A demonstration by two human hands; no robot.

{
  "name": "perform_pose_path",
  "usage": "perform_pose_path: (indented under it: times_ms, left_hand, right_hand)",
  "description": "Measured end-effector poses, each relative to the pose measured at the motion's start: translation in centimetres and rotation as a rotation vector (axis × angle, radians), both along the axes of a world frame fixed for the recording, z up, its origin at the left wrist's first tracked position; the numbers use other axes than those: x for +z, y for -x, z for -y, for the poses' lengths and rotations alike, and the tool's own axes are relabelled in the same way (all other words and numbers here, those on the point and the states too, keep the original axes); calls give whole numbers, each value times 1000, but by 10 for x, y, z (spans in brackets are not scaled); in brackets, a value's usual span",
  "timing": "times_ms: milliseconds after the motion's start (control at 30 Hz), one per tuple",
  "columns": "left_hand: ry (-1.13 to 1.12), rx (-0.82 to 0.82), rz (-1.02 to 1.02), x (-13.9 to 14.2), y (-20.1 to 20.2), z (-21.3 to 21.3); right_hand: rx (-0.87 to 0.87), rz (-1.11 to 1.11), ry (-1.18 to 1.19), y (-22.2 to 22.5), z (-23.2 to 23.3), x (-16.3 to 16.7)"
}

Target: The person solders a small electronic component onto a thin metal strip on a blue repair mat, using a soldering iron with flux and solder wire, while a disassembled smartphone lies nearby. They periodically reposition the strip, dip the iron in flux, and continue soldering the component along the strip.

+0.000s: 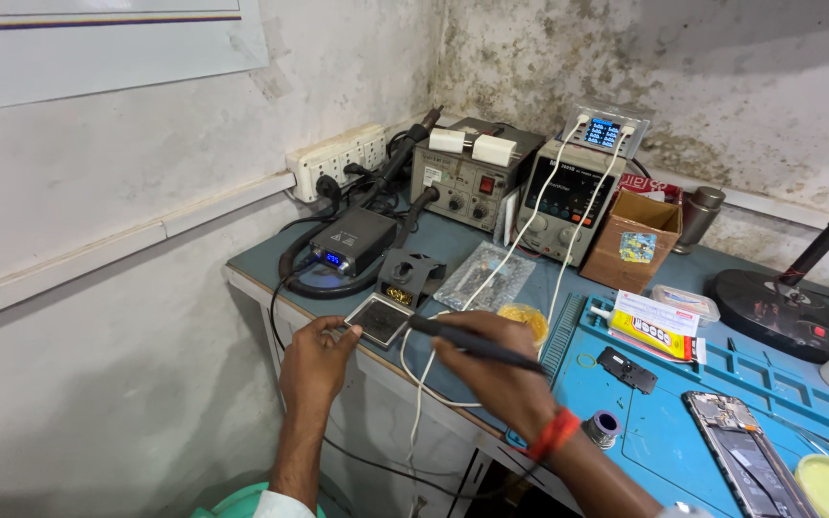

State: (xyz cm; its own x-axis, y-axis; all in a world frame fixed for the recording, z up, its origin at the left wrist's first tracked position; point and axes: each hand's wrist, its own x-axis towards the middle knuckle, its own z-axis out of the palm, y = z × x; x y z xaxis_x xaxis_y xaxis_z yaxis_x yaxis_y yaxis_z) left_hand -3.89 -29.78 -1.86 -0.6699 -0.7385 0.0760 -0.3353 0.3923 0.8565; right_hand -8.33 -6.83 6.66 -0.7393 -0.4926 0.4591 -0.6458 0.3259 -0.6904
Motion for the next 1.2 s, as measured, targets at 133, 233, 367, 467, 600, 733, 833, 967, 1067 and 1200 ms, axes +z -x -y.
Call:
perform_pose_path:
  times_ms: [133, 233, 367, 467, 600, 733, 833, 967, 1067, 1200]
  left_hand:
    - [49, 22, -36, 4, -4, -3]
    - [62, 21, -58, 10, -9, -8]
    - [84, 26, -127, 28, -22, -16]
    - [35, -45, -249, 47, -31, -36]
    - [-173, -301, -409, 71, -32, -87]
    - [-199, -501, -388, 81, -31, -150]
    - [-178, -671, -444, 83, -31, -193]
    - [-138, -726, -247, 88, -33, -235]
    - [-154, -765, -133, 91, -36, -256]
    - [-93, -847, 10, 89, -38, -273]
  right_hand:
    - [43, 526, 468, -11, -42, -1]
    - [48, 768, 771, -21, -97, -20]
    - [-71, 923, 1003, -29, -180, -59]
    - [-72, 987, 1082, -32, -240, -88]
    - [335, 1025, 1203, -40, -297, -122]
    - [627, 1101, 1232, -61, -334, -140]
    - [205, 1031, 1346, -77, -352, -146]
    - [289, 980, 1319, -90, -372, -148]
    - [289, 933, 1328, -97, -383, -151]
    - [168, 834, 1377, -105, -390, -161]
